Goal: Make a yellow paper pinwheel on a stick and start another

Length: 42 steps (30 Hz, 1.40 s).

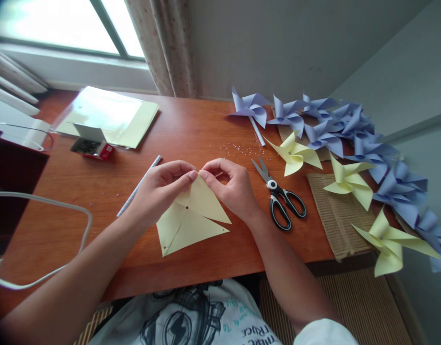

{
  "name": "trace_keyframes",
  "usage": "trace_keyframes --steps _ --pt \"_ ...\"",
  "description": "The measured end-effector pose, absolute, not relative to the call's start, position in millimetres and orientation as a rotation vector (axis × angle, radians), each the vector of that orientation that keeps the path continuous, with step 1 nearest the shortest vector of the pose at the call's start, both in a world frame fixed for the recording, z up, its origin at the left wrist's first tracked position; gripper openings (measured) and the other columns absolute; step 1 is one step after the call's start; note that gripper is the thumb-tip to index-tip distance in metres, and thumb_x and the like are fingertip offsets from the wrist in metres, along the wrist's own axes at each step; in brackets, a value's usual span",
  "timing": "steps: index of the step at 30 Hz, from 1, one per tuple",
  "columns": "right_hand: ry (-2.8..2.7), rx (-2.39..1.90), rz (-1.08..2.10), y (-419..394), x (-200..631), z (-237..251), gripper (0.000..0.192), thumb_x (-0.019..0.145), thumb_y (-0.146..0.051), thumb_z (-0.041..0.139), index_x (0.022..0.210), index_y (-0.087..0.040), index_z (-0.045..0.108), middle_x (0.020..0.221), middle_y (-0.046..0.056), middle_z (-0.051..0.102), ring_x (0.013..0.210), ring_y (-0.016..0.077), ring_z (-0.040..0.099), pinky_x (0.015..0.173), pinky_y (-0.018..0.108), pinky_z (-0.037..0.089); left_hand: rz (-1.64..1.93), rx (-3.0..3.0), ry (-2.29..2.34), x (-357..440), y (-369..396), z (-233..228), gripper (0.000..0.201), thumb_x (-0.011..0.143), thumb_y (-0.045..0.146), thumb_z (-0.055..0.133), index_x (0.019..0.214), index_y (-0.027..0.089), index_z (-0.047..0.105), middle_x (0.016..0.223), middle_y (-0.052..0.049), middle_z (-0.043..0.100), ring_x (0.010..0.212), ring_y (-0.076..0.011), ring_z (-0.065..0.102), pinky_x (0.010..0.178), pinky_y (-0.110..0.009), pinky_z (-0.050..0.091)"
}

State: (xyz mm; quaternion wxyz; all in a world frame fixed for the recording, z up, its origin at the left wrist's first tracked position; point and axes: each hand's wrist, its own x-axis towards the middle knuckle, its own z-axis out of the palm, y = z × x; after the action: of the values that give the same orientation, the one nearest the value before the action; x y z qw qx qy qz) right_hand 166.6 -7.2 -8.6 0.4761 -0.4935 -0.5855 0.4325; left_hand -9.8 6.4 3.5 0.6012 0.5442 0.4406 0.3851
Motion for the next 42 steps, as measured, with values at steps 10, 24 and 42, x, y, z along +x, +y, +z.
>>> trace_keyframes --steps 10,24,42 --pt "-1.424 -1.221 1.072 -7.3 165.5 -6.1 0.01 0.087 -0.031 0.073 0.085 -0.023 0.07 0.083 0.001 0.072 0.077 0.0173 0.067 0.072 0.031 0.055 0.892 1.271 1.021 -9.7 6.6 1.4 0.016 0.081 0.03 0.073 0.083 0.014 0.07 0.076 -0.003 0.067 0.067 -0.0129 0.056 0.058 -0.023 0.043" --pt "-1.42 -1.22 1.091 -7.3 165.5 -5.2 0.012 0.087 -0.034 0.073 0.085 -0.023 0.068 0.082 0.001 0.071 0.078 0.0173 0.067 0.072 0.031 0.055 0.892 1.351 1.02 -9.5 5.9 1.2 0.019 0.085 0.033 0.07 0.086 0.014 0.07 0.079 -0.005 0.069 0.07 -0.0146 0.06 0.062 -0.024 0.046" --pt "-1.425 -1.282 1.003 -8.3 164.1 -3.8 0.009 0.088 -0.03 0.067 0.084 -0.023 0.067 0.083 0.001 0.071 0.077 0.0178 0.067 0.072 0.032 0.056 0.976 1.664 1.159 -7.6 3.4 0.9 0.013 0.087 0.027 0.063 0.083 0.017 0.07 0.067 -0.001 0.064 0.059 -0.0117 0.053 0.053 -0.024 0.04"
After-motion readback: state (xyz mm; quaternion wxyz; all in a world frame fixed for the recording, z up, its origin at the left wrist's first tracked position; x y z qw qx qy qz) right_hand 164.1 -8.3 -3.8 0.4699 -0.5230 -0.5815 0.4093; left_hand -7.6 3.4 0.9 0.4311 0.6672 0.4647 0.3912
